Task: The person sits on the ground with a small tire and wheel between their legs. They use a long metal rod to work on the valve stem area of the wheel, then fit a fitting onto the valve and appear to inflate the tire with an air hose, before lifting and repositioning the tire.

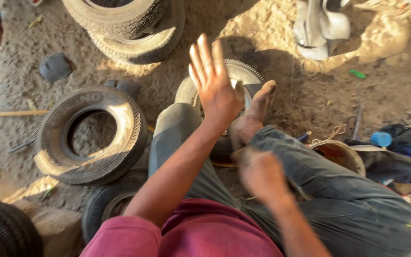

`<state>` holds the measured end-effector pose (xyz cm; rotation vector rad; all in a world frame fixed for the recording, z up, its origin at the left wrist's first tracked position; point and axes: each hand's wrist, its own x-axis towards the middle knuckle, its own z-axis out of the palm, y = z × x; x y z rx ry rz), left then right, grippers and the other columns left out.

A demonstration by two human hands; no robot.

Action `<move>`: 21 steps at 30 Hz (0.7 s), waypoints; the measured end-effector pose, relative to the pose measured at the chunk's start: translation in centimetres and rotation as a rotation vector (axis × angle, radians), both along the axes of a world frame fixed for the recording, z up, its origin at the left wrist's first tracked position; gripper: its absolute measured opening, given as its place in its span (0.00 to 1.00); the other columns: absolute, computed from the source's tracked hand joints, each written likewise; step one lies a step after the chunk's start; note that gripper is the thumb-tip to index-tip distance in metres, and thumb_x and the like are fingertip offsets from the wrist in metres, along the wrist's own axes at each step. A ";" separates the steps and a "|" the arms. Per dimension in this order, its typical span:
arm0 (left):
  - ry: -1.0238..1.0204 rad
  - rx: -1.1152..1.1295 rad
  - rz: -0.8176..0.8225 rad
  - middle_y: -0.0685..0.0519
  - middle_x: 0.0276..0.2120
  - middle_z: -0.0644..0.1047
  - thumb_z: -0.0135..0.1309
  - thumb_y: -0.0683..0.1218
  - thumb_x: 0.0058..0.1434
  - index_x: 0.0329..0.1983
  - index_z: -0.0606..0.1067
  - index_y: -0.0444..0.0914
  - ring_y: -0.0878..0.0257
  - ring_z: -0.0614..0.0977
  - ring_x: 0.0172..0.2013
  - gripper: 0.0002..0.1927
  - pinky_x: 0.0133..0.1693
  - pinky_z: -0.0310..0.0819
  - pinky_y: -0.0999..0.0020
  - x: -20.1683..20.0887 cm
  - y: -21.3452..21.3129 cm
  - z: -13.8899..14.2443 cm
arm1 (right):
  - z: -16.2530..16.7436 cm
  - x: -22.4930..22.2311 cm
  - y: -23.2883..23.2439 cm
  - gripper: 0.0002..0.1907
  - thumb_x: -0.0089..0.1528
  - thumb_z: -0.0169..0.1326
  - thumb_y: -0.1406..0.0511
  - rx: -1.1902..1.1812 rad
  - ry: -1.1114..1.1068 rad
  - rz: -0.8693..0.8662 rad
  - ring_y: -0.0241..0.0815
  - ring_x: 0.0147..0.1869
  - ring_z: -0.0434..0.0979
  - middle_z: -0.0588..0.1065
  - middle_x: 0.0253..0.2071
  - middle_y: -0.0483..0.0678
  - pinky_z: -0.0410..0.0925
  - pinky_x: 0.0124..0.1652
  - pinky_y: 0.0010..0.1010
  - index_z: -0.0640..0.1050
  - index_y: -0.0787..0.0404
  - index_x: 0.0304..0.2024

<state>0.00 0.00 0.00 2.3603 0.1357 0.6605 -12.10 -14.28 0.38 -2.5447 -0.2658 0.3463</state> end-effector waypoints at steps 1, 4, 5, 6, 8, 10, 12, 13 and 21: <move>0.045 0.023 -0.058 0.29 0.71 0.58 0.58 0.44 0.51 0.72 0.57 0.30 0.30 0.54 0.72 0.45 0.68 0.48 0.38 1.0 -0.6 0.7 | 2.3 -0.3 0.8 0.07 0.62 0.55 0.63 0.044 0.075 0.028 0.61 0.30 0.81 0.78 0.27 0.61 0.71 0.33 0.51 0.82 0.57 0.35; 0.411 -0.022 -0.336 0.30 0.54 0.74 0.53 0.41 0.55 0.74 0.58 0.34 0.33 0.73 0.56 0.41 0.56 0.69 0.45 2.2 -0.3 0.2 | 6.0 0.7 2.9 0.10 0.62 0.58 0.62 0.224 0.052 0.209 0.60 0.35 0.81 0.79 0.29 0.59 0.71 0.36 0.50 0.79 0.62 0.31; 0.663 -0.093 -0.497 0.32 0.42 0.81 0.48 0.39 0.58 0.79 0.58 0.37 0.38 0.83 0.47 0.42 0.49 0.77 0.48 2.6 0.5 0.5 | 7.1 1.4 3.6 0.08 0.62 0.59 0.63 0.327 -0.027 0.276 0.59 0.36 0.81 0.79 0.31 0.58 0.71 0.37 0.49 0.80 0.61 0.32; 0.622 0.120 -0.632 0.37 0.38 0.82 0.52 0.40 0.57 0.65 0.68 0.40 0.40 0.83 0.43 0.30 0.45 0.77 0.47 2.8 1.0 0.9 | 7.7 2.1 4.1 0.07 0.61 0.59 0.63 0.435 -0.115 0.344 0.59 0.38 0.81 0.80 0.33 0.57 0.72 0.38 0.48 0.80 0.61 0.34; 0.614 0.342 -0.851 0.41 0.37 0.82 0.56 0.44 0.57 0.49 0.80 0.44 0.42 0.83 0.39 0.15 0.40 0.76 0.46 1.5 1.4 1.3 | 8.1 2.5 2.5 0.07 0.62 0.59 0.64 0.405 -0.141 0.057 0.54 0.35 0.82 0.80 0.32 0.55 0.74 0.36 0.44 0.80 0.61 0.31; 0.541 0.332 -0.972 0.43 0.38 0.82 0.57 0.45 0.57 0.47 0.81 0.45 0.43 0.83 0.40 0.14 0.41 0.75 0.46 -0.5 1.7 2.4 | 8.0 4.2 0.0 0.06 0.65 0.58 0.65 0.387 -0.440 -0.113 0.54 0.36 0.81 0.79 0.34 0.56 0.72 0.37 0.46 0.80 0.62 0.35; 0.340 0.308 -1.026 0.46 0.39 0.83 0.57 0.42 0.52 0.50 0.80 0.41 0.44 0.83 0.41 0.20 0.42 0.75 0.47 -3.3 1.7 2.1 | 5.5 5.1 -2.6 0.06 0.65 0.57 0.66 0.162 -0.680 -0.090 0.61 0.40 0.78 0.77 0.36 0.59 0.69 0.40 0.50 0.78 0.64 0.36; 0.262 0.234 -1.006 0.45 0.40 0.82 0.59 0.44 0.51 0.49 0.80 0.41 0.45 0.83 0.43 0.19 0.43 0.75 0.49 -3.3 2.1 2.5 | 4.8 5.2 -3.5 0.07 0.65 0.57 0.66 0.161 -0.604 -0.087 0.62 0.39 0.78 0.77 0.35 0.59 0.69 0.39 0.50 0.78 0.64 0.35; 0.012 0.186 -0.142 0.38 0.72 0.59 0.64 0.47 0.54 0.67 0.63 0.32 0.37 0.55 0.74 0.39 0.71 0.50 0.40 -1.8 1.0 -0.1 | -0.4 -0.1 -1.3 0.16 0.68 0.54 0.61 -0.029 -0.298 -0.069 0.62 0.30 0.78 0.76 0.26 0.59 0.68 0.34 0.51 0.77 0.64 0.28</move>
